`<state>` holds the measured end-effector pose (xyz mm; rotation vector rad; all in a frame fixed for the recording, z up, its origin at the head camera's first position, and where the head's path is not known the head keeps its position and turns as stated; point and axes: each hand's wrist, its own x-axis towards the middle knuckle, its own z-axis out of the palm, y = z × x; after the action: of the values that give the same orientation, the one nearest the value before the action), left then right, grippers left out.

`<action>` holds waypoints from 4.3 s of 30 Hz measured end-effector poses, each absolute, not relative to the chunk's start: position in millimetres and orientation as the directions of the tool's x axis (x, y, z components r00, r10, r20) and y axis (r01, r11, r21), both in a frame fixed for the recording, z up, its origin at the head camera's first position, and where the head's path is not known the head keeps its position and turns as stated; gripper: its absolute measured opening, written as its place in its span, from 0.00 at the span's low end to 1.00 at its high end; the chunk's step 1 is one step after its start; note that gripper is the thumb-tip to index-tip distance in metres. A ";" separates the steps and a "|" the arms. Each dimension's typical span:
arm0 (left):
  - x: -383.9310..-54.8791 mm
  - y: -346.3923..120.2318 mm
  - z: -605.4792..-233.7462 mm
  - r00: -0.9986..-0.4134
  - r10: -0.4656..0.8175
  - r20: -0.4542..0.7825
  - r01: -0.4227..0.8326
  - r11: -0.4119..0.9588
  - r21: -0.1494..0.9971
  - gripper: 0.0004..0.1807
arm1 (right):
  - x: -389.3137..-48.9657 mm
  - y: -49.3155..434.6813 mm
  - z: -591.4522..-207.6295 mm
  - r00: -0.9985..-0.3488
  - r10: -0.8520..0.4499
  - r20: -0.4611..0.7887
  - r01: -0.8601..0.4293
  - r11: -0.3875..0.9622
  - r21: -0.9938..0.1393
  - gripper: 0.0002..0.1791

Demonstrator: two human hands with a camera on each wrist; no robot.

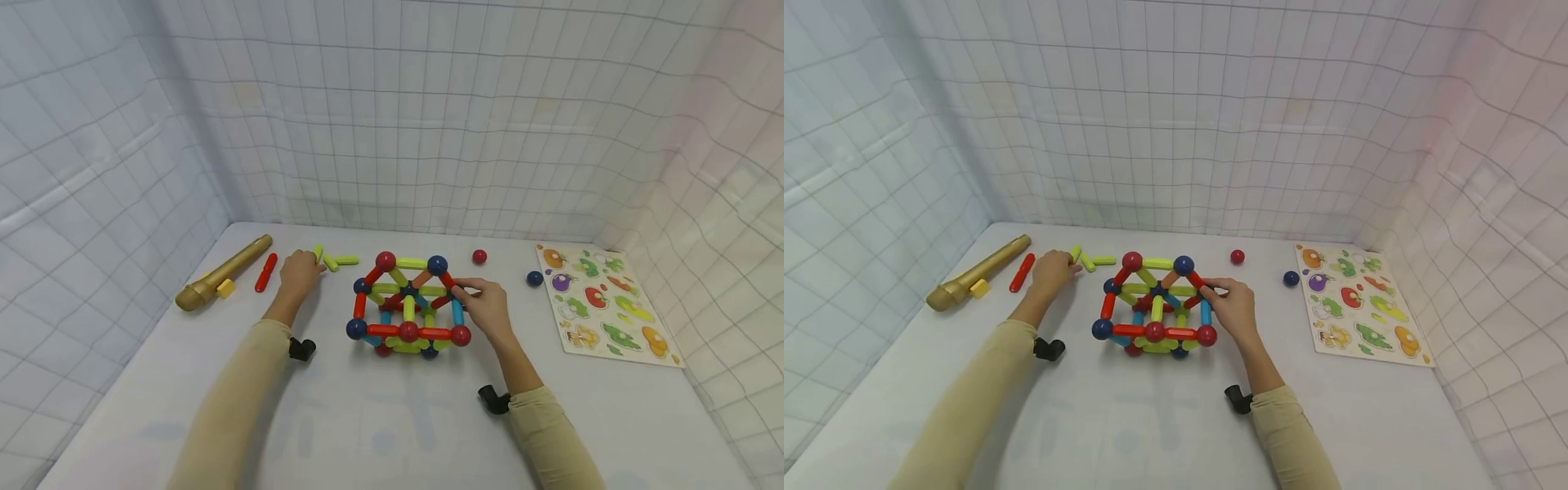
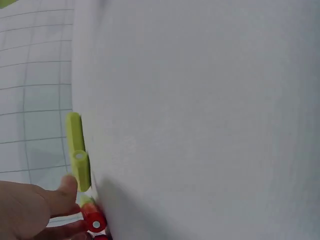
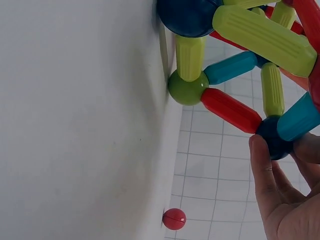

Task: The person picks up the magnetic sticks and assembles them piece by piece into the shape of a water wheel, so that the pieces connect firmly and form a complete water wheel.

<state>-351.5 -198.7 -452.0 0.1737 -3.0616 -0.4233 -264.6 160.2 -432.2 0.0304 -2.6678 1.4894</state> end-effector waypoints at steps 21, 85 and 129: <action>-314.7 -210.3 -446.6 -0.987 -0.040 -0.155 -0.052 0.996 0.071 0.20 | -264.8 160.9 -428.2 -0.999 -0.020 0.047 -0.051 0.486 -0.872 0.19; -295.1 -203.9 -437.5 -0.995 -0.077 -0.067 -0.101 0.828 0.551 0.22 | -262.7 161.4 -427.4 -0.999 -0.019 0.046 -0.050 0.480 -0.876 0.19; -304.2 -250.0 -434.1 -0.958 -0.155 0.240 -0.026 0.884 0.467 0.16 | -266.0 170.2 -431.0 -0.993 -0.110 0.034 -0.080 0.437 -0.896 0.19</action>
<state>-304.2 -250.0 -434.1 0.1366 -2.7820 -0.6835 -266.0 170.2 -431.0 0.1775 -2.6874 1.6731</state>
